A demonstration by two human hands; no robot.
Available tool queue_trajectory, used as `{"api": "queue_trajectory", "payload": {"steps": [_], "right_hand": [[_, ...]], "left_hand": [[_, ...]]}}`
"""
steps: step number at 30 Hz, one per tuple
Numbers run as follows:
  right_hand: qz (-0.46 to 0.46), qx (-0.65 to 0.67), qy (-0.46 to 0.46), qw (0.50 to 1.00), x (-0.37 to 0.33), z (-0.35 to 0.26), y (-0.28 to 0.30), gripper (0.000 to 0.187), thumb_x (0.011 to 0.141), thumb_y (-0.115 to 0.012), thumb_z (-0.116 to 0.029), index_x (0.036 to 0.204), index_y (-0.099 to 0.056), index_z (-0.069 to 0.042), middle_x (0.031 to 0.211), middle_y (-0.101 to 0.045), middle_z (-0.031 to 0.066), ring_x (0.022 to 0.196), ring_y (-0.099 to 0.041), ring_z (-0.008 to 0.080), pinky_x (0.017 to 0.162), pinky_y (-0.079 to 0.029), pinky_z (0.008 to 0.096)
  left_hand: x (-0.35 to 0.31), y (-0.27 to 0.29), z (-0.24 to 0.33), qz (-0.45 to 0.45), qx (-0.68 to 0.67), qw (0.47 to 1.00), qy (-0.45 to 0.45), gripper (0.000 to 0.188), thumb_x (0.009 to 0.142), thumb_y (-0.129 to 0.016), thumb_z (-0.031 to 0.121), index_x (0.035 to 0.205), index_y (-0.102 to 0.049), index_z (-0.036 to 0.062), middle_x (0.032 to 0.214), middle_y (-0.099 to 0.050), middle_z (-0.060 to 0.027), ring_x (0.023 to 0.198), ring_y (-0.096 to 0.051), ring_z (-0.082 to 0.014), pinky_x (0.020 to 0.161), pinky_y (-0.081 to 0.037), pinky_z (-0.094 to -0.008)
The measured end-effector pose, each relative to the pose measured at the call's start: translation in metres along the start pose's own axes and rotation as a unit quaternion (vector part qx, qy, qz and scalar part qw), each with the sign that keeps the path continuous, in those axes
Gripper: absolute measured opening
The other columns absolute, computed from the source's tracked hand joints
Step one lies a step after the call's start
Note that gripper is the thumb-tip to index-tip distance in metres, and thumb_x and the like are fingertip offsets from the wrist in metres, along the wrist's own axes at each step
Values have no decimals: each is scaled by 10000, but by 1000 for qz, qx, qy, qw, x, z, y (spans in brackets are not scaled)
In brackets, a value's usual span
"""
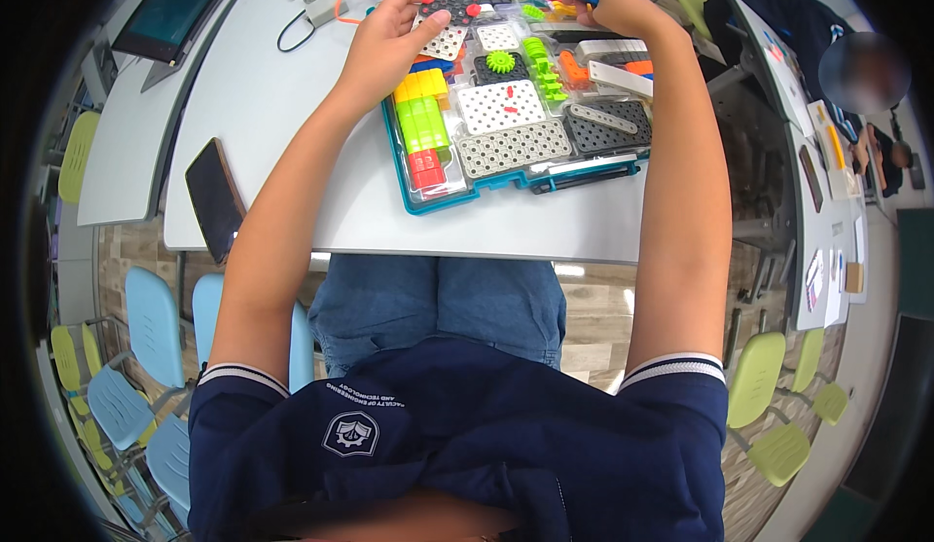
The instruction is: The person assembles a small mechanical structure using colorful plastic knitting boards and pegs from a kit. They repeatedly pick up boards, insert pegs, and connect components by hand, occasionally adjusting the arrangement within the open kit case on the table.
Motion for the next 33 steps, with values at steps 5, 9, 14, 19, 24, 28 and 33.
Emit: {"api": "queue_trajectory", "payload": {"steps": [5,9,14,19,24,28,33], "right_hand": [[-84,-14,-41,996,7,0,0,363,909,-676,54,1245,-629,-74,1060,-715,91,946,-654,187,876,-532,329],[52,-62,58,995,4,-20,13,348,894,-713,-13,1229,-647,-79,1063,-721,133,923,-672,249,854,-541,364],[284,60,56,955,-33,-85,56,261,896,-646,55,1152,-634,6,1017,-684,109,947,-642,198,850,-497,314],[393,401,107,821,-70,-144,54,115,989,-638,-1,1096,-615,-36,943,-625,-4,855,-583,79,778,-468,240],[433,440,149,772,-72,-162,28,137,1004,-642,-3,1130,-594,-26,964,-645,27,851,-600,89,768,-488,234],[408,469,135,772,-70,-159,15,170,1006,-636,13,1160,-571,-18,994,-656,47,898,-626,101,784,-511,240],[437,452,183,756,-65,-156,8,170,1010,-622,24,1159,-555,-24,1025,-654,49,949,-636,108,825,-513,250]], "left_hand": [[2,0,-1,-23,-36,999,-12,442,992,-716,224,1311,-524,-15,1220,-699,-111,1081,-667,-119,924,-547,-260],[2,3,-2,-3,-8,1000,9,456,989,-720,228,1313,-524,-27,1225,-700,-110,1081,-671,-122,923,-546,-261],[2,4,5,-5,-55,997,55,440,985,-722,219,1303,-544,-27,1226,-700,-107,1083,-674,-126,929,-549,-264],[-6,-5,22,-37,-209,971,113,356,1004,-685,196,1282,-577,2,1213,-703,-108,1069,-691,-153,956,-575,-319],[-13,-11,37,-90,-330,921,184,268,1044,-607,169,1238,-587,-16,1213,-687,-128,1119,-681,-184,999,-576,-403],[-16,-13,40,-86,-355,908,208,272,1041,-616,174,1243,-590,-6,1232,-681,-116,1144,-674,-194,1044,-547,-422],[-21,-17,44,-81,-378,899,205,261,1040,-621,186,1231,-602,9,1236,-682,-89,1151,-670,-185,1085,-514,-445]]}}
Point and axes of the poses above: each hand's wrist, its own x-axis towards the middle knuckle, its own y-axis out of the back of the hand, z = x × y, the point moved 4 cm from there along x, towards the middle knuckle
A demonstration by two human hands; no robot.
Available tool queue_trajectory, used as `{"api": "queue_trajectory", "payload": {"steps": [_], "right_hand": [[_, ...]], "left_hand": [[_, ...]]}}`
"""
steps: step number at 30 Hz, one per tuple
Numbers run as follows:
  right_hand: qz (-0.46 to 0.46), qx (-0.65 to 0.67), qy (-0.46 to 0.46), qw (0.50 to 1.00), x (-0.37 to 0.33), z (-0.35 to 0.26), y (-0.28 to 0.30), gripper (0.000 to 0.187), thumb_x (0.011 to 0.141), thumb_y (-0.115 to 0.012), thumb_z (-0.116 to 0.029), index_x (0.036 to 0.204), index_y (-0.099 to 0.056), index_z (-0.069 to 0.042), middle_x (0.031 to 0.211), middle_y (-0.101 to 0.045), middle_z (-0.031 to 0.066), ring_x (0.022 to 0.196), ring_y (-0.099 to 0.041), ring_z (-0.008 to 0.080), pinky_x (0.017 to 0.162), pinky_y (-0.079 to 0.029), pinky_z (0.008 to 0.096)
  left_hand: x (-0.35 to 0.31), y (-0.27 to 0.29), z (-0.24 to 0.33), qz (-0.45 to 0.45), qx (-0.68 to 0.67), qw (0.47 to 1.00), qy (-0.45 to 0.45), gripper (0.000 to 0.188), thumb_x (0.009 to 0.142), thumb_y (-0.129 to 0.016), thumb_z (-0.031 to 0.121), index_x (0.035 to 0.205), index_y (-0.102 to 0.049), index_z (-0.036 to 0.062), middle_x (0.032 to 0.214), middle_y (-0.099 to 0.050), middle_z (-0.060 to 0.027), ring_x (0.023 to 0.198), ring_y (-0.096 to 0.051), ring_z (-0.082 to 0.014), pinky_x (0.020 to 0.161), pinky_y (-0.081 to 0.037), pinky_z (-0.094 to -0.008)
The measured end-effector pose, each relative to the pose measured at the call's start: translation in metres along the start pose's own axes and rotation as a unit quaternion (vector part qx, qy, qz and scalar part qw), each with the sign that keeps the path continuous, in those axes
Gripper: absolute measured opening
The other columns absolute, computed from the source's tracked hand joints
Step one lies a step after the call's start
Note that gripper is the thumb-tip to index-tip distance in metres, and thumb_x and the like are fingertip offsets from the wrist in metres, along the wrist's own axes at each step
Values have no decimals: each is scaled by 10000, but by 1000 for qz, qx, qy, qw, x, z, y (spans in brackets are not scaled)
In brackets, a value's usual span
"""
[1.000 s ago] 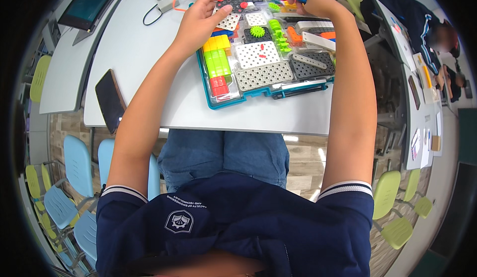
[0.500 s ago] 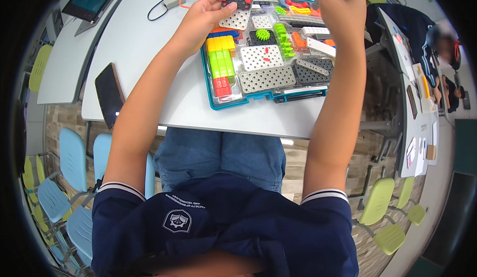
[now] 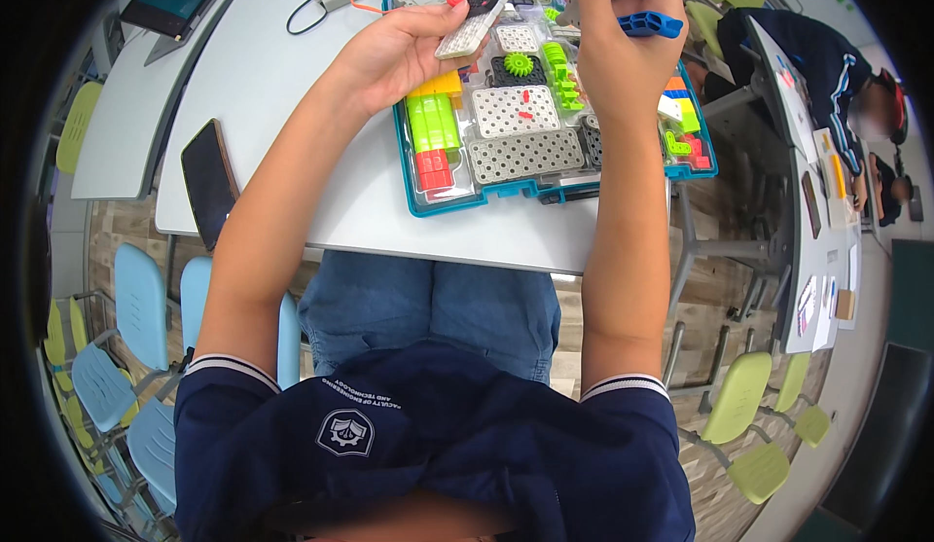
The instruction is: The person assembles a small mechanical structure using colorful plastic knitting boards and pegs from a kit. They repeatedly pick up boards, insert pegs, and connect components by hand, occasionally adjusting the arrangement within the open kit case on the table.
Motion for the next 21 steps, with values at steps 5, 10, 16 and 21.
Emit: {"api": "queue_trajectory", "payload": {"steps": [5,10,16,21], "right_hand": [[8,9,-52,999,-4,8,4,165,1012,-622,21,1155,-551,-22,1027,-651,43,962,-630,101,855,-504,253],[-3,-13,-50,999,-7,11,0,141,1001,-639,10,1122,-574,-16,1015,-654,42,938,-637,95,817,-515,243],[36,-59,-126,990,-16,20,-4,155,972,-686,-22,1107,-613,3,950,-667,34,867,-663,107,791,-530,249],[42,-83,-144,985,-18,16,-5,198,952,-719,-50,1117,-624,2,935,-665,30,837,-657,103,758,-522,233]], "left_hand": [[0,-1,1,-15,21,1000,11,248,1041,-620,177,1224,-605,9,1238,-681,-107,1171,-664,-191,1066,-531,-404],[4,2,-3,-27,-2,999,-23,273,1034,-633,158,1250,-592,-3,1242,-677,-113,1171,-666,-187,1047,-547,-366],[10,11,0,31,87,988,-124,326,1033,-638,172,1305,-581,1,1251,-683,-118,1144,-676,-194,996,-578,-389],[13,7,-2,35,120,974,-189,224,1032,-595,51,1237,-556,-33,1193,-682,-99,1113,-648,-155,978,-528,-297]]}}
Point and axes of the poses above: each hand's wrist, its own x-axis towards the middle knuckle, its own y-axis out of the back of the hand, z = x × y, the point moved 4 cm from there along x, towards the middle knuckle
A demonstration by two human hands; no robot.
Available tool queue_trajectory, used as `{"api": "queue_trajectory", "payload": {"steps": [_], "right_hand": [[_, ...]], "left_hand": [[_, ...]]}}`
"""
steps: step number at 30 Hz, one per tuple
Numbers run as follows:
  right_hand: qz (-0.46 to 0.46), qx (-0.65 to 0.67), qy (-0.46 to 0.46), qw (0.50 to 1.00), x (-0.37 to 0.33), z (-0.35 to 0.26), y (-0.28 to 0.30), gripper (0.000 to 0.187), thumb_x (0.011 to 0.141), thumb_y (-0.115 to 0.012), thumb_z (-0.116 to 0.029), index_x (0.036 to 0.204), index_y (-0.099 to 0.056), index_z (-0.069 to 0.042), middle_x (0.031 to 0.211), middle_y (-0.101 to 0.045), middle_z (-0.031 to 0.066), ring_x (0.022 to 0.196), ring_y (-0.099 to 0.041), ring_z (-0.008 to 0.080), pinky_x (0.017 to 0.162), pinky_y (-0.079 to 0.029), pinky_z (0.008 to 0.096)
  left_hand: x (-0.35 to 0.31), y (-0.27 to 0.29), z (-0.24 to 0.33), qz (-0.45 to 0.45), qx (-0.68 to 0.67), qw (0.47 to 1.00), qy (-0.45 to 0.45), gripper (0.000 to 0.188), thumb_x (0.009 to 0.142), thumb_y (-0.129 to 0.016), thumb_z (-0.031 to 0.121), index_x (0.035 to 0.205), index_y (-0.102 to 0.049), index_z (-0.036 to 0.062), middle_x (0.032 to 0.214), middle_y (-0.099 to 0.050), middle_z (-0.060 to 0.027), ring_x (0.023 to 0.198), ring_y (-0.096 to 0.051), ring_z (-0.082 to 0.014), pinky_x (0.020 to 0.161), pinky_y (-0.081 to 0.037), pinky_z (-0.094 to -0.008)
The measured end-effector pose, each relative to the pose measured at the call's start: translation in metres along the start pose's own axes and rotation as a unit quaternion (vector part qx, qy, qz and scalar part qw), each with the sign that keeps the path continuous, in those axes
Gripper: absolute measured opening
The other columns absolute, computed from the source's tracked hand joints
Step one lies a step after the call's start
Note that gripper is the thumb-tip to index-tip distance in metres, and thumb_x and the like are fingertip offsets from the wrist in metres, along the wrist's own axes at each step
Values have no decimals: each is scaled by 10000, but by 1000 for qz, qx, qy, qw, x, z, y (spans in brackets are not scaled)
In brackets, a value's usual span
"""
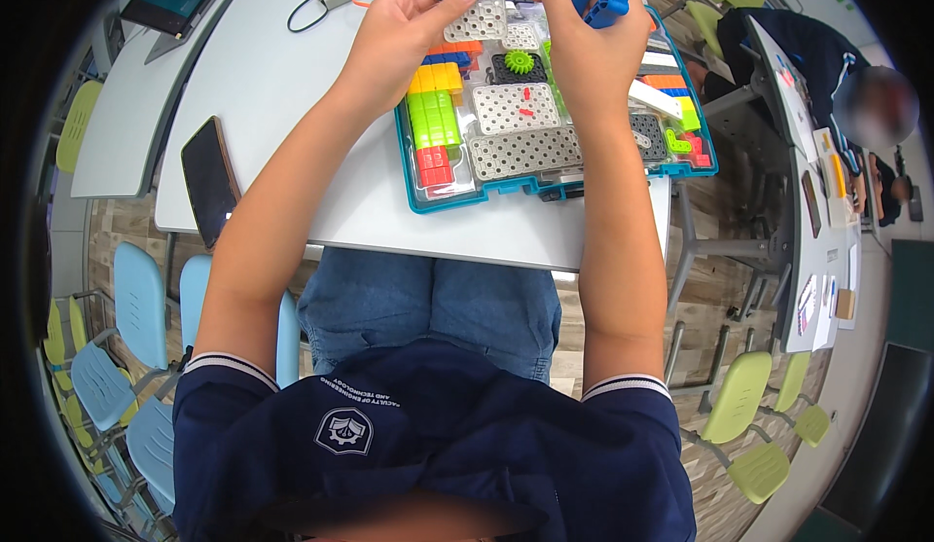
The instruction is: The person assembles a small mechanical structure using colorful plastic knitting boards and pegs from a kit. They repeatedly pick up boards, insert pegs, and connect components by hand, occasionally adjusting the arrangement within the open kit case on the table.
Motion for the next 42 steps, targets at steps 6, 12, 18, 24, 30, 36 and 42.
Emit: {"api": "queue_trajectory", "payload": {"steps": [6,12,18,24,30,36,42], "right_hand": [[-27,-14,-39,999,-2,5,-1,212,938,-738,-62,1113,-634,0,892,-672,22,784,-635,86,703,-491,221],[-56,-41,-38,997,-1,13,-6,246,948,-737,-84,1158,-648,10,904,-677,26,778,-629,81,701,-489,227],[0,33,-45,998,4,14,3,232,973,-708,-84,1175,-650,14,924,-662,18,762,-604,79,697,-479,229],[-8,58,-69,996,6,18,9,225,969,-705,-66,1175,-650,8,859,-641,4,726,-577,80,683,-462,225],[-23,63,-69,995,6,20,9,232,965,-710,-68,1174,-643,7,841,-635,2,723,-575,83,683,-460,229],[-40,78,-68,994,6,21,8,249,966,-714,-78,1182,-629,12,855,-636,9,738,-577,88,690,-462,232],[-36,88,-78,992,5,23,8,264,963,-714,-71,1190,-620,25,862,-637,16,741,-579,92,695,-467,234]], "left_hand": [[0,-2,3,-6,23,998,-57,253,1003,-625,-6,1236,-534,-42,1211,-678,-121,1103,-665,-157,964,-553,-291],[-3,-4,7,-8,21,998,-62,255,1001,-627,-7,1233,-528,-46,1197,-681,-130,1089,-675,-162,947,-566,-295],[-3,1,11,28,38,997,-66,270,993,-644,0,1234,-533,-45,1201,-682,-138,1084,-678,-168,953,-562,-292],[-2,-2,11,14,41,995,-85,258,992,-644,-2,1223,-538,-44,1204,-684,-137,1091,-678,-171,960,-560,-293],[-4,-2,11,8,38,996,-79,240,991,-637,-17,1209,-540,-44,1200,-687,-135,1089,-681,-168,956,-564,-292],[-4,-2,12,16,43,996,-73,247,983,-651,-22,1207,-552,-46,1189,-691,-127,1083,-682,-168,954,-567,-293],[-4,-2,13,13,29,998,-63,269,968,-677,-18,1210,-562,-42,1177,-692,-123,1079,-680,-169,951,-572,-298]]}}
Point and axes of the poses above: each hand's wrist, its own x-axis towards the middle knuckle, its own y-axis out of the back of the hand, z = x × y, the point moved 4 cm from there along x, towards the middle knuckle
